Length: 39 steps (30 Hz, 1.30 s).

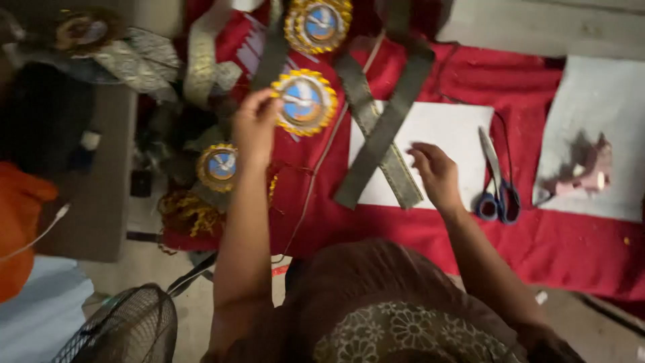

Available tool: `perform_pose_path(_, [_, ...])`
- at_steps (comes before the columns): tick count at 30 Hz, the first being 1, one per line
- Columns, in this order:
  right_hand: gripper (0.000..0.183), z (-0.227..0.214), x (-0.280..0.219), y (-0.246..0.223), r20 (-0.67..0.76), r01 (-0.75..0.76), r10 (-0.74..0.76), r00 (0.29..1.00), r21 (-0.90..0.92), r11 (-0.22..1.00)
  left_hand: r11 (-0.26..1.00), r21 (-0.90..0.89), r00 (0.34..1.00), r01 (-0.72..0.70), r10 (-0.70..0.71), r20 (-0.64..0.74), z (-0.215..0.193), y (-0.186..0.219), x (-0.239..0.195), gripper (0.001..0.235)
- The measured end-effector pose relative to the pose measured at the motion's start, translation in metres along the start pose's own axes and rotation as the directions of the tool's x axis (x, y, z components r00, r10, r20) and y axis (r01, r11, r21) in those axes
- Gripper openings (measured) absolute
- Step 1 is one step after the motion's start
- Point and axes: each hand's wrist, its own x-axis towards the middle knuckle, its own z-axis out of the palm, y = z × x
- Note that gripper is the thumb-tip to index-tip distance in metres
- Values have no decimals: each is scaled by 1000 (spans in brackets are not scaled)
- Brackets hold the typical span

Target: Using a hot glue gun to attach circular medallions to ribbon sashes.

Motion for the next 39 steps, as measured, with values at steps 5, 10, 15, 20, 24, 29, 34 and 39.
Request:
perform_pose_path(5, [31,9,15,-42,104,-65,35,994,306,950,999,45,978,-16,6,210,70,48,-40,27])
perform_pose_path(10, [23,6,22,-31,143,-185,147,979,308,933,999,10,879,-39,29,476,111,38,-54,30])
perform_pose_path(15, [19,-8,5,25,141,-235,202,969,283,930,998,58,845,22,-50,532,125,-13,-84,22])
perform_pose_path(20, [20,-3,-12,73,126,-243,262,957,-151,958,945,182,785,273,-328,525,134,-84,-128,15])
perform_pose_path(24, [20,11,19,78,44,-96,102,994,-130,987,980,191,909,50,-124,398,148,-95,-106,12])
perform_pose_path(29, [15,20,64,59,-7,-1,0,1000,-227,974,950,262,952,-166,85,294,165,-97,-67,10])
perform_pose_path(34, [14,23,81,58,3,56,-58,998,-262,963,898,399,967,-185,94,236,174,-96,-57,8])
perform_pose_path(39, [13,26,87,65,-3,57,-61,998,-315,947,876,438,968,-201,109,227,178,-95,-56,9])
